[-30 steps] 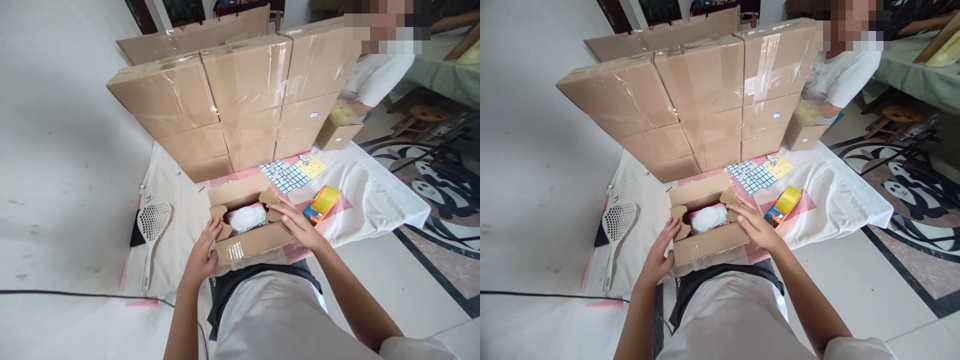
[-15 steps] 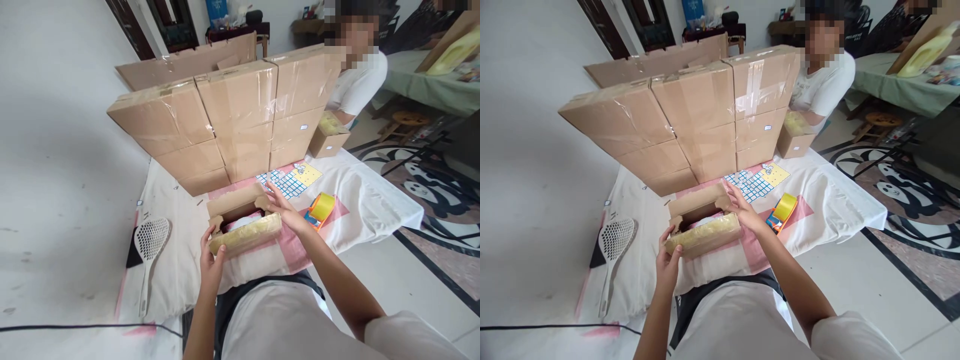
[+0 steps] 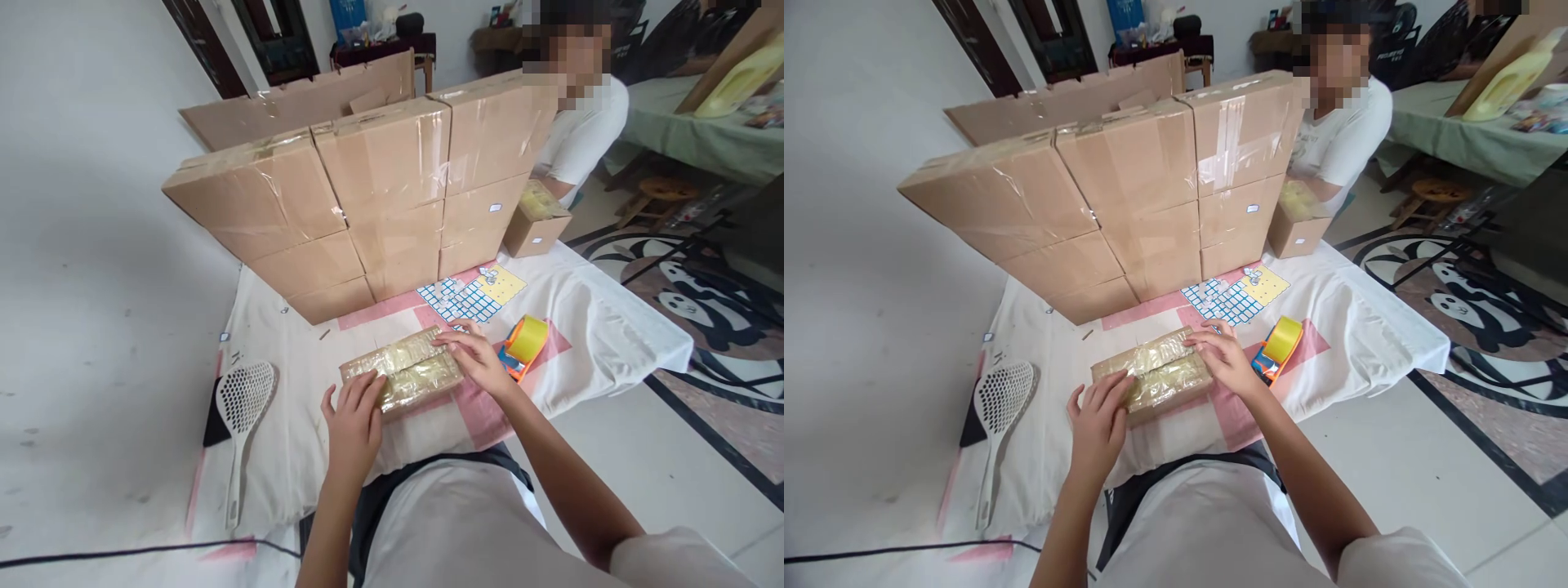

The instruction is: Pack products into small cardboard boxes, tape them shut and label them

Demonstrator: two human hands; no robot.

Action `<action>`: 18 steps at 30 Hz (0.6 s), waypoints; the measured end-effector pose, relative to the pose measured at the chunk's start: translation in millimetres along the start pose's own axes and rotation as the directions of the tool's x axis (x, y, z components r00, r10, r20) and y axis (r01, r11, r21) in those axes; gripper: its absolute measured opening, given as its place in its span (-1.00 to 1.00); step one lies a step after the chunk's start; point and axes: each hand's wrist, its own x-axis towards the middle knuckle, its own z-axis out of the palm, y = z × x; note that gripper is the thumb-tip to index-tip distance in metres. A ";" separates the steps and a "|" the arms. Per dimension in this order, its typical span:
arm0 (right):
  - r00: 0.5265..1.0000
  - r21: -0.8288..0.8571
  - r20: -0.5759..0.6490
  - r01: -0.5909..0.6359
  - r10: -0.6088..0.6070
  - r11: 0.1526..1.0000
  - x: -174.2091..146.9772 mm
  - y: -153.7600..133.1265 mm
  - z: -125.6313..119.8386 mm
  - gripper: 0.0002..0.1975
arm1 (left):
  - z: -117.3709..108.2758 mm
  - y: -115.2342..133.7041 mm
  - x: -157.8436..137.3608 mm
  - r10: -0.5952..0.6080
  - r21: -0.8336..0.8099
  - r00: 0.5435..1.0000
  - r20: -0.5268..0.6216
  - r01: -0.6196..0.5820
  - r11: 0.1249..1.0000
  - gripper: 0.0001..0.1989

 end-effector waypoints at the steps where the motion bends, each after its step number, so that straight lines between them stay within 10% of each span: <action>1: 1.000 -0.046 0.016 0.002 -0.001 0.999 -5.0 -2.4 -3.8 -0.73 | -3.3 5.6 3.2 0.025 0.042 0.999 0.048 -0.027 0.999 -0.49; 5: 0.972 -0.277 -0.232 -0.034 -0.032 0.960 -34.0 -0.9 -20.1 -0.72 | -8.1 21.5 13.8 0.006 0.098 0.994 0.110 -0.017 0.995 -0.54; 9: 0.686 -0.354 -0.727 -0.344 -0.025 0.869 -58.6 22.5 -44.8 -0.73 | -2.5 24.0 21.3 0.023 0.147 0.992 0.126 -0.042 0.988 -0.47; 12: 0.510 -0.021 -0.820 -0.483 0.261 0.876 -66.3 46.3 -60.5 -0.47 | 3.5 21.7 24.6 0.037 0.193 0.991 0.128 -0.062 0.979 -0.40; 14: 0.490 0.246 -0.731 -0.459 0.474 0.854 -68.4 59.4 -64.8 -0.41 | 7.1 20.0 24.8 0.046 0.221 0.992 0.121 -0.072 0.973 -0.40; 18: 0.604 0.378 -0.514 -0.477 0.608 0.793 -71.3 72.4 -60.6 -0.46 | 11.0 17.5 22.1 0.049 0.229 0.994 0.101 -0.071 0.971 -0.40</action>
